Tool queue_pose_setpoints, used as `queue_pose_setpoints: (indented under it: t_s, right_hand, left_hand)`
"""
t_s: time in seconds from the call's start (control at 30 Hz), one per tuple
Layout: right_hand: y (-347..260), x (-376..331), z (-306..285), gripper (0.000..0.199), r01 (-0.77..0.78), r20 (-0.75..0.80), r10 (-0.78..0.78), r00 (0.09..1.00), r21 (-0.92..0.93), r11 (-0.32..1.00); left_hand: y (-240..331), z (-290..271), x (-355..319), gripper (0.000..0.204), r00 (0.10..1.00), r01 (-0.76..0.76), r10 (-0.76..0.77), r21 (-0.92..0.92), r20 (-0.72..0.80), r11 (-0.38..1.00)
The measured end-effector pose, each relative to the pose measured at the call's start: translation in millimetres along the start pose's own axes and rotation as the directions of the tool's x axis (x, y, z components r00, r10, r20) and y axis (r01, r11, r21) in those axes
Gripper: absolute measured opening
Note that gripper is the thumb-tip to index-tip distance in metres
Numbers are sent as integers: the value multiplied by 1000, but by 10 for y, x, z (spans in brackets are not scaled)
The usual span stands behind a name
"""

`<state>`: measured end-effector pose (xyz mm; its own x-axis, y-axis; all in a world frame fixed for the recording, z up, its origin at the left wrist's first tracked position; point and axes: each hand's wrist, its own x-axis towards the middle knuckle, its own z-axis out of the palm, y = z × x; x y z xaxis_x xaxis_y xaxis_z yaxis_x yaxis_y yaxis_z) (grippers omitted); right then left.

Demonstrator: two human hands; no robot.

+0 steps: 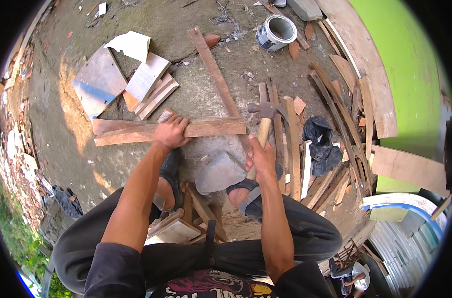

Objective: The person sits cross-legged on the ground and uses a hammer to repeatedly strike a wooden plank, splitting it into smaller pieces. The person handles the wood pieces and continues striking them to break them further.

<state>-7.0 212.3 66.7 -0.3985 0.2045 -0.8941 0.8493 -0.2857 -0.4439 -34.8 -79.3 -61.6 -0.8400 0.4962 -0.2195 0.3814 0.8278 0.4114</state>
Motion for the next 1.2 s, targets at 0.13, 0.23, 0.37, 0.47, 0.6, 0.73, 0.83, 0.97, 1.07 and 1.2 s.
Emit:
queue_pose_setpoints:
  t_s: [0.13,0.23,0.37,0.47,0.6,0.73,0.83,0.97,1.07,1.2]
  right_hand:
    - [127,-115,86,25,-37,2,38,999,-117,992]
    - [-28,-97,100,24,-79,49,83,995,-72,994]
    - [-72,-191,137,25,35,-60,-29,998,108,994]
    - [45,-160,182,27,-51,-42,52,998,23,998]
    - [-81,-213,190,25,-90,10,89,996,44,995]
    - [-36,-219,132,25,57,-97,-44,994,137,989]
    - [126,-148,301,24,-74,19,78,997,-138,988]
    - [-16,-164,396,22,-22,-28,22,999,6,1000]
    - [133,-302,447,22,166,-107,-156,982,93,982]
    - [405,-106,539,21,2,-62,-7,998,-72,997]
  left_hand:
    - [15,50,13,50,1000,-10,10,-5,-10,1000]
    - [-4,86,-4,49,1000,-8,8,-9,-19,1000]
    - [-16,56,-2,48,1000,-4,4,-17,6,1000]
    - [13,55,29,48,1000,-19,20,-13,25,1000]
    - [4,58,-3,47,1000,-9,9,-11,5,1000]
    - [-10,52,-13,48,999,13,-12,-13,35,1000]
    - [-33,92,19,48,1000,6,-5,-15,23,1000]
    - [6,77,-10,47,999,8,-7,-18,49,1000]
    - [-24,20,-26,48,998,14,-13,-21,56,1000]
    - [24,97,30,50,1000,-14,15,-24,24,1000]
